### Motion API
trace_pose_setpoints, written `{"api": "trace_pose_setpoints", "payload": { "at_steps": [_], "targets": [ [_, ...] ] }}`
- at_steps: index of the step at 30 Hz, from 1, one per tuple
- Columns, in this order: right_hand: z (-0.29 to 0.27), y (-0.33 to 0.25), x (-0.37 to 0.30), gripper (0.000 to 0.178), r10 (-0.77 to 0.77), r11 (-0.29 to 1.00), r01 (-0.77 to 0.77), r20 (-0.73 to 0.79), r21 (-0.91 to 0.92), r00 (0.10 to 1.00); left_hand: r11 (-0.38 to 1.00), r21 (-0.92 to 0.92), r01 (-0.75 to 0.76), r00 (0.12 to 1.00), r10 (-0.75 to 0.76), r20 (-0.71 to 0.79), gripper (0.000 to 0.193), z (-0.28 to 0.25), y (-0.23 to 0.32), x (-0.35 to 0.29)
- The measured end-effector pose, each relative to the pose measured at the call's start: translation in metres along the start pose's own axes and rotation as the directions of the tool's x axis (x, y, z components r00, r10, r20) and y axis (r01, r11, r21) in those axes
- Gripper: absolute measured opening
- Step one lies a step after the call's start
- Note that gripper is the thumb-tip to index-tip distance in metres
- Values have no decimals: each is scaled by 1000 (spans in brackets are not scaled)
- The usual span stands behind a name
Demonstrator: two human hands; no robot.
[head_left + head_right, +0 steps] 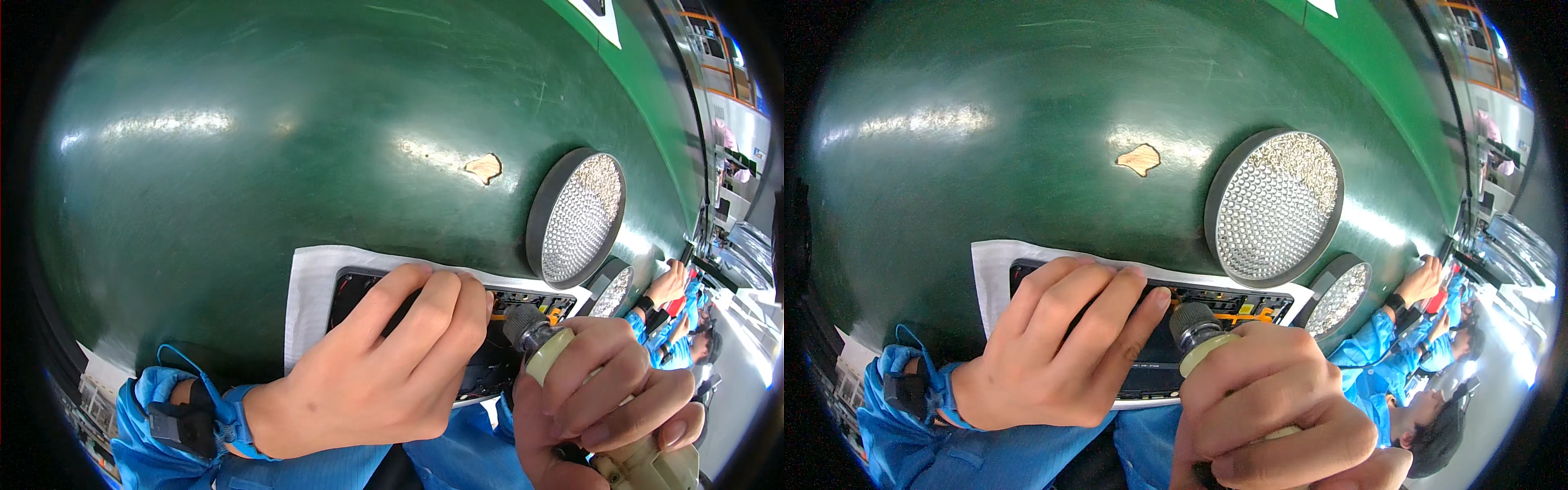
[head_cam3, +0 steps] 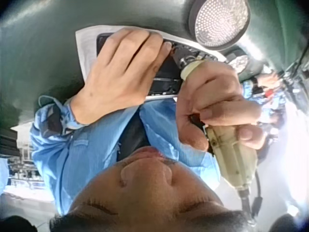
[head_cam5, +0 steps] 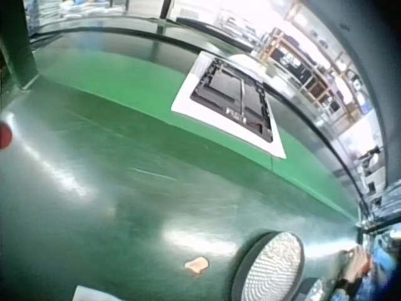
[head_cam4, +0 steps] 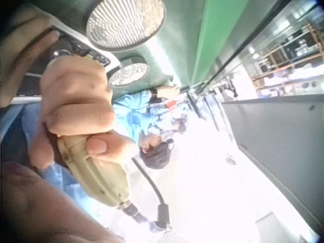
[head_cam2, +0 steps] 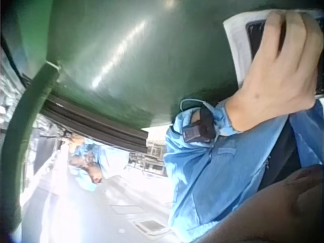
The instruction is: The person assembles the internal electronic components and ribbon cables into a tablet chassis by securing them with screws using an electric screwdriver.
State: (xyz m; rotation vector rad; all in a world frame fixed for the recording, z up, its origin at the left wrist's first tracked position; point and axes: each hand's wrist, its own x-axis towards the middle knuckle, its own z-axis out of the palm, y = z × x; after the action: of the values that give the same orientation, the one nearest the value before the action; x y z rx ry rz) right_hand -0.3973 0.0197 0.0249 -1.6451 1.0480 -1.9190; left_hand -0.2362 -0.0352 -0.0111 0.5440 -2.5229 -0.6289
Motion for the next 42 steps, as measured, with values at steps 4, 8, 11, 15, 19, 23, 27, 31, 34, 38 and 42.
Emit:
{"api": "trace_pose_setpoints", "payload": {
  "at_steps": [4, 8, 11, 15, 19, 23, 27, 31, 34, 38, 42],
  "targets": [
    [-2, 3, -1, 58, -4, 1000, 4, 35, -12, 999, 1000, 11, -16, 1000, 16, 8, 38, 2, 0, -2],
    [13, -14, 7, 35, 213, 977, -215, -190, 10, 958, 999, -38, -4, 1000, 5, 28, 41, -3, 0, 1],
    [-14, -8, 9, 51, 19, 1000, -20, -132, -10, 991, 999, -34, -17, 1000, 18, 13, 31, -5, -2, 2],
    [-38, -2, 19, 56, -205, 975, 176, -245, -136, 948, 1000, -9, -7, 998, 7, 65, 45, -7, 1, 5],
    [-43, 14, 15, 60, -137, 986, 107, -251, -128, 958, 1000, 10, -28, 997, 27, 74, 35, -10, -2, 7],
    [-44, 15, 15, 60, -88, 996, 82, -226, -40, 970, 999, 15, -31, 995, 29, 93, 34, -10, -2, 7],
    [-43, 17, 13, 61, -102, 993, 82, -257, -85, 961, 999, 20, -25, 995, 23, 97, 32, -11, -1, 9],
    [-43, 18, 13, 61, -93, 994, 74, -265, -84, 960, 1000, 11, -14, 996, 13, 90, 31, -10, -1, 9],
    [-51, 15, 9, 62, -85, 992, 60, -236, -111, 968, 1000, 6, -16, 996, 15, 90, 31, -11, -2, 8],
    [-44, 17, 10, 61, -87, 992, 69, -194, -101, 977, 1000, 7, -9, 996, 8, 91, 32, -11, 0, 8],
    [-47, 2, 15, 64, -106, 994, 104, -180, -23, 978, 998, -54, -30, 999, 32, 24, 29, -8, -2, 10]
  ]
}}
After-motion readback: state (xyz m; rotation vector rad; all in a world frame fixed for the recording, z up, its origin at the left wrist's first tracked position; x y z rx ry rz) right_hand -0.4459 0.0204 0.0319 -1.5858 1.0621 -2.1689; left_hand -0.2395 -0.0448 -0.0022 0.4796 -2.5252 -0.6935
